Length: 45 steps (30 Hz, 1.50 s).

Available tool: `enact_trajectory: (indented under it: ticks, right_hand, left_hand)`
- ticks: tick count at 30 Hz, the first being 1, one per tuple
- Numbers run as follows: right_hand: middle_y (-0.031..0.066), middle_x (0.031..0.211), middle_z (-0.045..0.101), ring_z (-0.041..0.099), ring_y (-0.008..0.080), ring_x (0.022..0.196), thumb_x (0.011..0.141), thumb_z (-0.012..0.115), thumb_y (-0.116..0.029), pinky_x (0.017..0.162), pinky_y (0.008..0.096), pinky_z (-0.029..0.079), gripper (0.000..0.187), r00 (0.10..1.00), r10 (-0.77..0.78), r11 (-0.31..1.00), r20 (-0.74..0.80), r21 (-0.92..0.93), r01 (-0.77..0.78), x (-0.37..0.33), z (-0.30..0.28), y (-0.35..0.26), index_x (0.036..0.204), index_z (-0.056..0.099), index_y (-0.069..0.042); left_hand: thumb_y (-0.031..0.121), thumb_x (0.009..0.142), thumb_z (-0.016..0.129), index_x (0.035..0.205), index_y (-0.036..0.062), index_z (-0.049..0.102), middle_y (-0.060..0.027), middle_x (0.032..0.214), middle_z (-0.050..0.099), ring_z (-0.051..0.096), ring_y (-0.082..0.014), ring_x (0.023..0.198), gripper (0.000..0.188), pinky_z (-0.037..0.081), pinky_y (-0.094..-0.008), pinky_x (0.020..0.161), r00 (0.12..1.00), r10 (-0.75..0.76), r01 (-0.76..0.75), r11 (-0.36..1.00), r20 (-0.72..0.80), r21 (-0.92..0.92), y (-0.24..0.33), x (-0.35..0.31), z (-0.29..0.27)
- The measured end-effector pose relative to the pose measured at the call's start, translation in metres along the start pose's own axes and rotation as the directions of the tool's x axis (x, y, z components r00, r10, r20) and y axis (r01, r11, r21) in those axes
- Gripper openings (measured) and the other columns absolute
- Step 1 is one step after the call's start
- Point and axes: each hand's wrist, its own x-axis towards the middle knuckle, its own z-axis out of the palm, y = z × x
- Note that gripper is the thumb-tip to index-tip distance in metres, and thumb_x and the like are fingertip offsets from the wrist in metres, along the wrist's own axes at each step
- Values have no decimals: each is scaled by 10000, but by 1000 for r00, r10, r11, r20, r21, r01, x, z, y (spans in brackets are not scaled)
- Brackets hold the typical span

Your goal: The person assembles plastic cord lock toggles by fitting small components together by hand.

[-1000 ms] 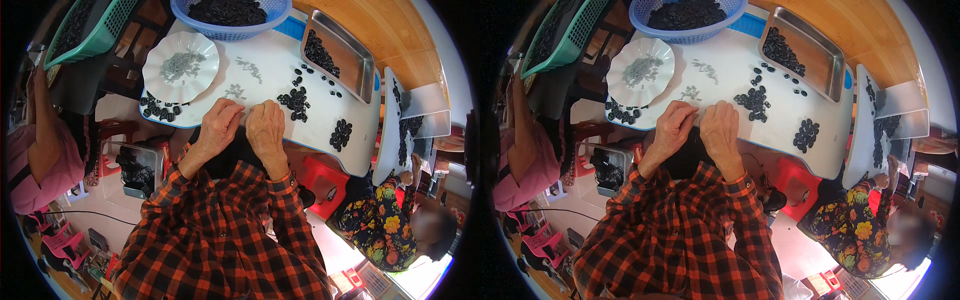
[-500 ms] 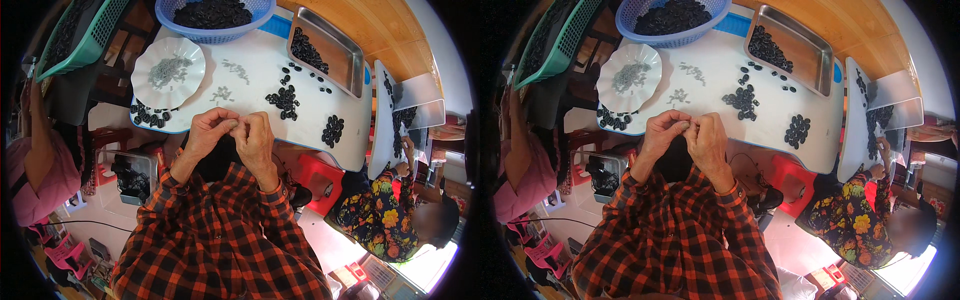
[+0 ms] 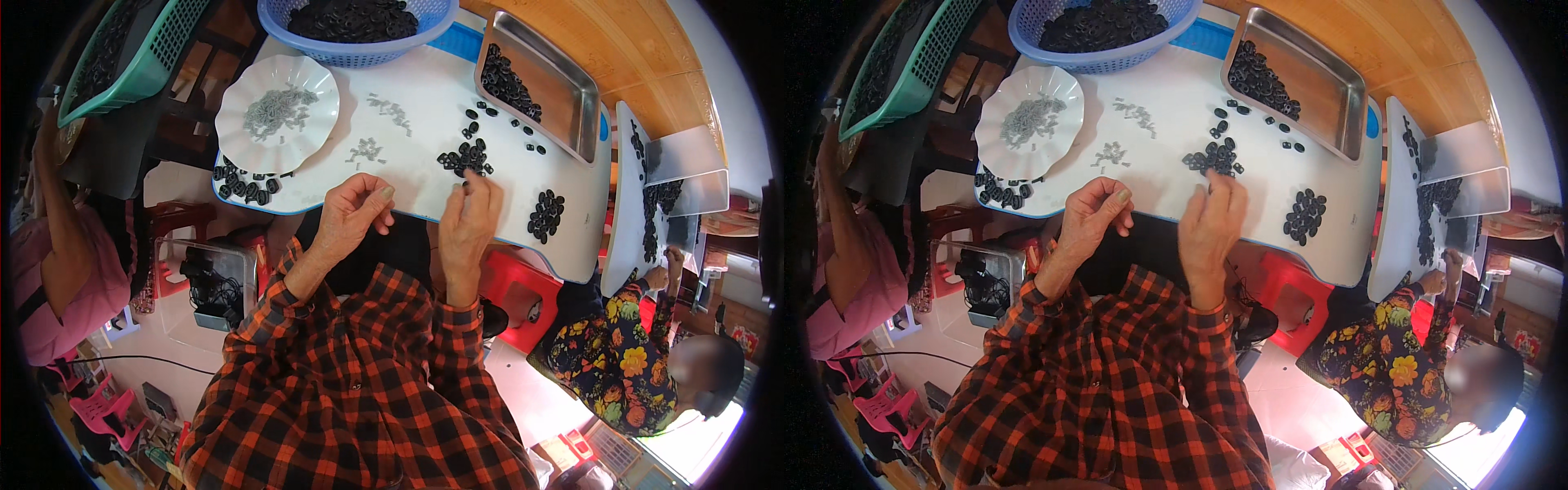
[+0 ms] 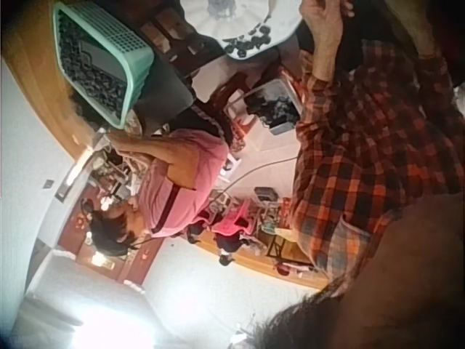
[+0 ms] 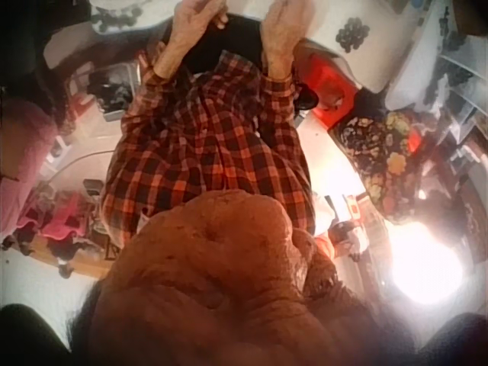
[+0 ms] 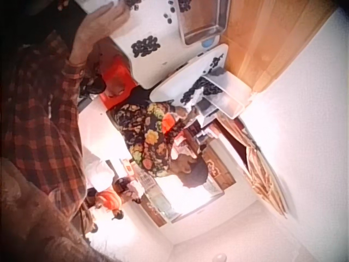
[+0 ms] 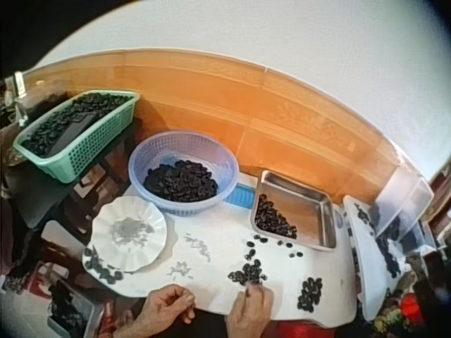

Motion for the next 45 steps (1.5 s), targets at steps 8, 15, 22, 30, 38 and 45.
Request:
enact_trajectory:
  ticks: [8, 15, 22, 30, 38, 45]
  right_hand:
    - [56, 1027, 605, 524, 271, 969, 744, 624, -25, 826, 397, 388, 224, 985, -159, 918, 68, -358, 173, 1, -9, 15, 956, 671, -80]
    - [53, 954, 629, 550, 263, 909, 724, 633, 7, 810, 382, 394, 212, 989, -148, 949, 21, -277, 148, -17, -23, 25, 913, 671, -80]
    - [91, 938, 619, 565, 281, 874, 749, 644, 7, 758, 380, 441, 165, 991, -103, 967, -89, -243, 78, -17, -26, 31, 900, 669, -55]
    - [100, 831, 557, 561, 283, 797, 777, 673, -111, 671, 384, 457, 150, 1000, 7, 937, 29, -350, 3, -4, -8, 18, 921, 677, -66]
    - [92, 857, 555, 554, 284, 804, 783, 674, -141, 678, 387, 454, 157, 998, 32, 916, 61, -401, -5, -2, -4, 14, 926, 678, -76]
    - [109, 861, 559, 560, 293, 817, 784, 672, -132, 691, 401, 457, 120, 998, 45, 944, 32, -328, -32, -1, 0, 13, 878, 635, -66]
  left_hand:
    - [192, 934, 572, 905, -4, 580, -41, 772, 603, 574, -74, 590, 199, 478, -201, 482, 998, -51, 51, 999, 33, 5, 1, 0, -3]
    - [155, 926, 578, 921, -14, 588, -50, 793, 615, 582, -75, 614, 170, 491, -201, 509, 999, -27, 28, 1000, 20, -12, 0, -1, -3]
    - [124, 917, 583, 977, -29, 595, -59, 822, 627, 586, -78, 630, 165, 496, -201, 519, 999, -22, 23, 1000, 25, -21, 0, 0, -3]
    - [147, 925, 581, 984, -28, 593, -57, 840, 625, 588, -79, 626, 185, 501, -203, 523, 998, -36, 37, 999, 49, -17, 0, 1, -6]
    - [156, 931, 574, 990, -26, 591, -59, 837, 625, 591, -82, 621, 192, 506, -209, 518, 998, -37, 40, 998, 59, -39, 0, -1, -7]
    - [152, 934, 568, 983, -30, 604, -60, 811, 632, 591, -84, 611, 192, 503, -207, 506, 998, -45, 49, 994, 42, -96, 2, -3, -9]
